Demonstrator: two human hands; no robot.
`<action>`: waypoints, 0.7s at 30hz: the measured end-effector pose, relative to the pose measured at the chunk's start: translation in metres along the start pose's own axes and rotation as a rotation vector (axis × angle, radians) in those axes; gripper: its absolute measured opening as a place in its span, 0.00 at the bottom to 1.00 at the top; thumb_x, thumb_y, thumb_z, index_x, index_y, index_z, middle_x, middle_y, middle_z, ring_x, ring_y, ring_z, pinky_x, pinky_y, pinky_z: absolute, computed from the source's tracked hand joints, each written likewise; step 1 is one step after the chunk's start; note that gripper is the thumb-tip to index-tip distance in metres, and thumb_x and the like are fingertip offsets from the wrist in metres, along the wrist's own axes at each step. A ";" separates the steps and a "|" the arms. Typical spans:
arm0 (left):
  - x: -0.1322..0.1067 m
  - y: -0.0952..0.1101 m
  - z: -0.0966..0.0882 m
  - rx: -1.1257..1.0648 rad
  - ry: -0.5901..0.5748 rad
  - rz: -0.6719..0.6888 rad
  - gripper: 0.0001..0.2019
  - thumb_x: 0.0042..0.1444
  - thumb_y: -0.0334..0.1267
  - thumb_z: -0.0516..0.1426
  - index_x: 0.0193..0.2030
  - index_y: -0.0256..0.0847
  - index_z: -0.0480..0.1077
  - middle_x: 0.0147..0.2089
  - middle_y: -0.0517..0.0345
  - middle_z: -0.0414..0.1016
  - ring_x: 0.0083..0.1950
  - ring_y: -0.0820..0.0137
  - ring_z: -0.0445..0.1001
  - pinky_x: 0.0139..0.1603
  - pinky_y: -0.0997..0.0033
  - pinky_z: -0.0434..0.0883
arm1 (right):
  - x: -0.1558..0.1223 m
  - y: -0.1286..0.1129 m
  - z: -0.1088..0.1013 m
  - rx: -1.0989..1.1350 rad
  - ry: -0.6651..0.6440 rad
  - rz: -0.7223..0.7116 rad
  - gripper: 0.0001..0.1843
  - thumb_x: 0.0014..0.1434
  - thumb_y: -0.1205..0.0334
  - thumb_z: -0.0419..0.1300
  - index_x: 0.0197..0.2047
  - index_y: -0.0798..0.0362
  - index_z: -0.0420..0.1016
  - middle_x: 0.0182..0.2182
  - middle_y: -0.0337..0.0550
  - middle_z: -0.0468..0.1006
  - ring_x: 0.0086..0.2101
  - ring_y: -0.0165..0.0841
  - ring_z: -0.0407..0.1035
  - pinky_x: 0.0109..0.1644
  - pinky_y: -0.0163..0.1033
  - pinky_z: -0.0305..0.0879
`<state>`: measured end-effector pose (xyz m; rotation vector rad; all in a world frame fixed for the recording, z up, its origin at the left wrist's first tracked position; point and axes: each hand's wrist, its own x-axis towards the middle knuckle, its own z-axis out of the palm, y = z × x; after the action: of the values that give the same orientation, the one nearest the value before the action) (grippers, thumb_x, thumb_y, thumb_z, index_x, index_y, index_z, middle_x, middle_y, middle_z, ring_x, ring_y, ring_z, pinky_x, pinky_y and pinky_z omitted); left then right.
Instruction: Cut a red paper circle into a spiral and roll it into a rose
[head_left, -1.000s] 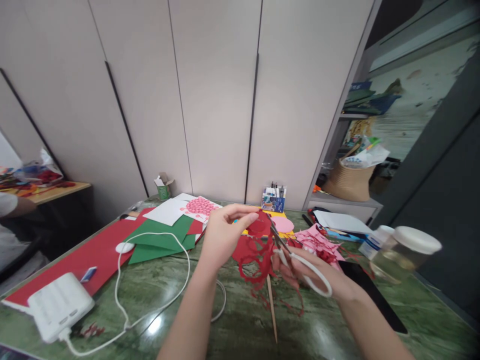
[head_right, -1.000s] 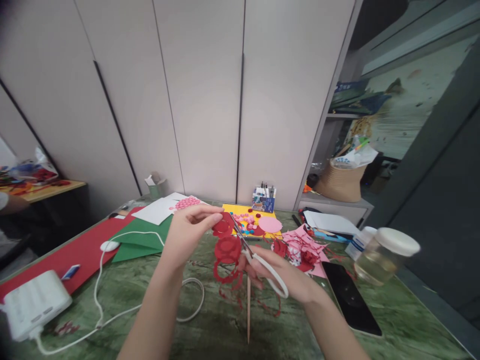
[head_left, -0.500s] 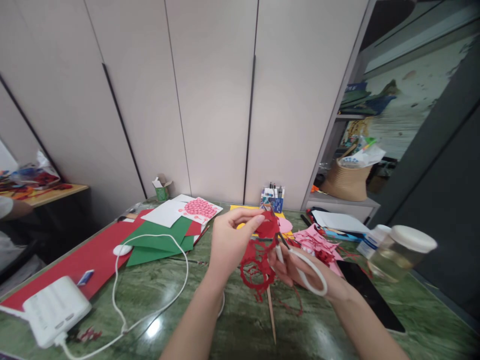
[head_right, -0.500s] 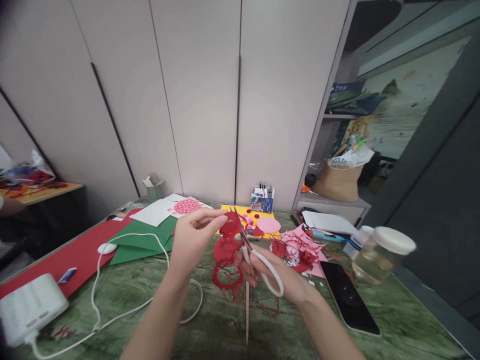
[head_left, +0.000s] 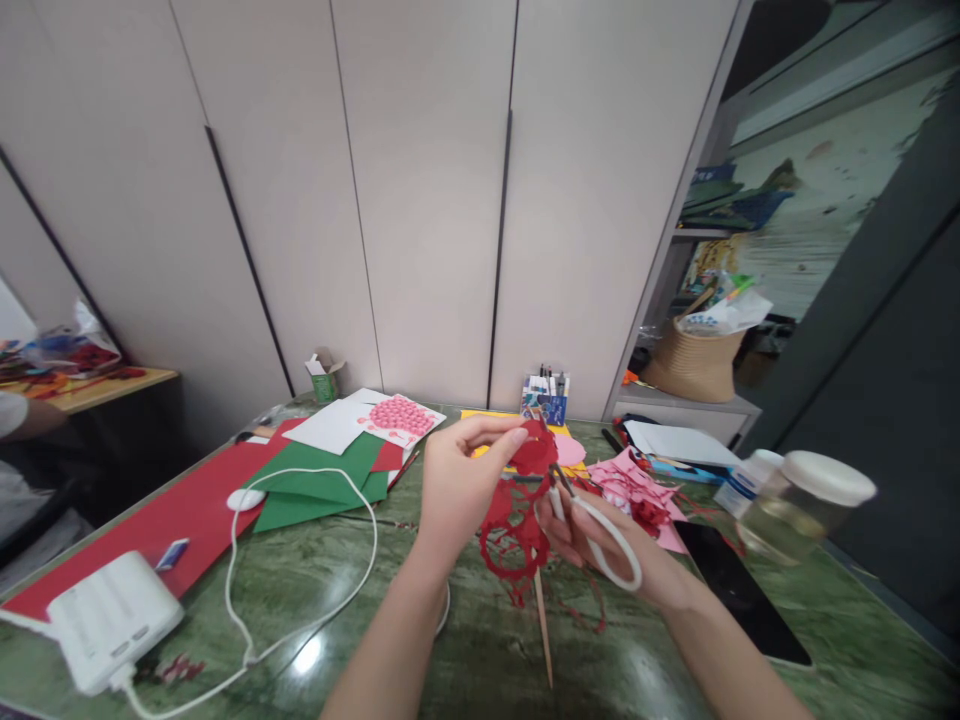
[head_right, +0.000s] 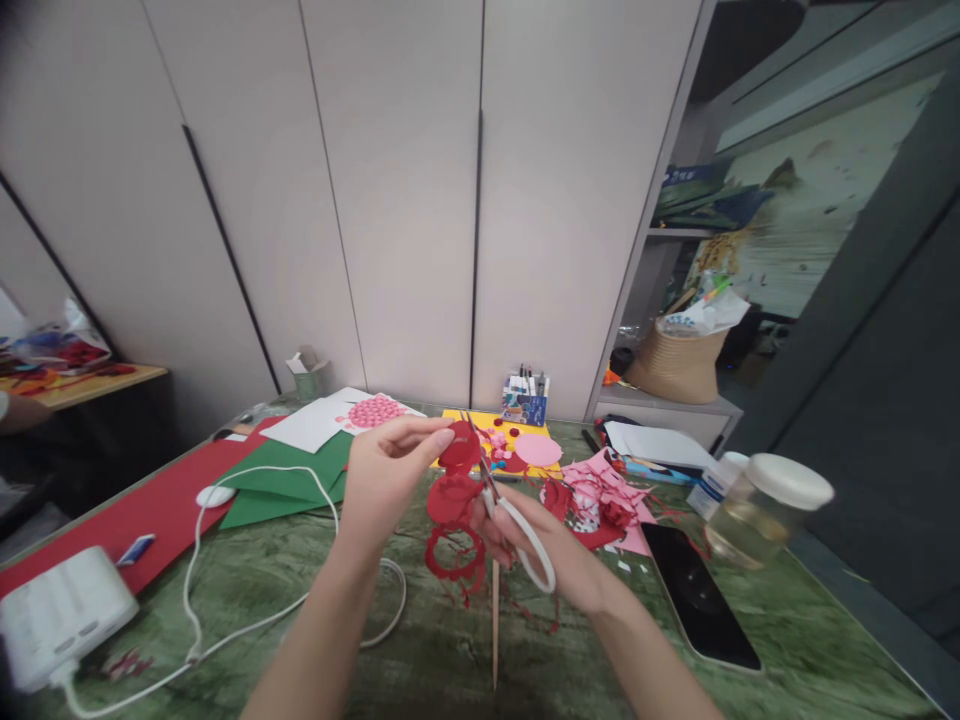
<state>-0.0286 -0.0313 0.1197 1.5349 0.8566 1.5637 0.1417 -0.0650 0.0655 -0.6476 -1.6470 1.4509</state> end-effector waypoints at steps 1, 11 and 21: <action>0.000 0.000 0.000 0.000 0.002 0.002 0.07 0.48 0.37 0.61 0.33 0.38 0.77 0.32 0.55 0.80 0.33 0.72 0.77 0.35 0.77 0.74 | 0.000 -0.001 0.001 -0.003 0.003 0.000 0.15 0.62 0.49 0.49 0.35 0.53 0.63 0.27 0.35 0.57 0.25 0.26 0.51 0.29 0.35 0.50; 0.002 0.000 -0.007 0.061 -0.027 0.035 0.07 0.49 0.38 0.61 0.34 0.42 0.78 0.35 0.55 0.80 0.34 0.72 0.77 0.37 0.74 0.74 | 0.000 -0.002 0.001 -0.059 0.007 0.014 0.15 0.62 0.48 0.49 0.34 0.52 0.62 0.25 0.34 0.55 0.25 0.26 0.50 0.28 0.35 0.47; 0.003 0.007 -0.018 0.151 -0.072 0.019 0.06 0.49 0.37 0.60 0.33 0.43 0.77 0.35 0.57 0.80 0.36 0.71 0.77 0.40 0.72 0.74 | -0.002 -0.006 0.002 -0.121 -0.007 0.076 0.17 0.62 0.47 0.49 0.33 0.52 0.60 0.25 0.35 0.54 0.24 0.26 0.49 0.27 0.35 0.46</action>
<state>-0.0467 -0.0310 0.1268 1.6998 0.9397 1.4762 0.1415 -0.0690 0.0709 -0.7813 -1.7429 1.4162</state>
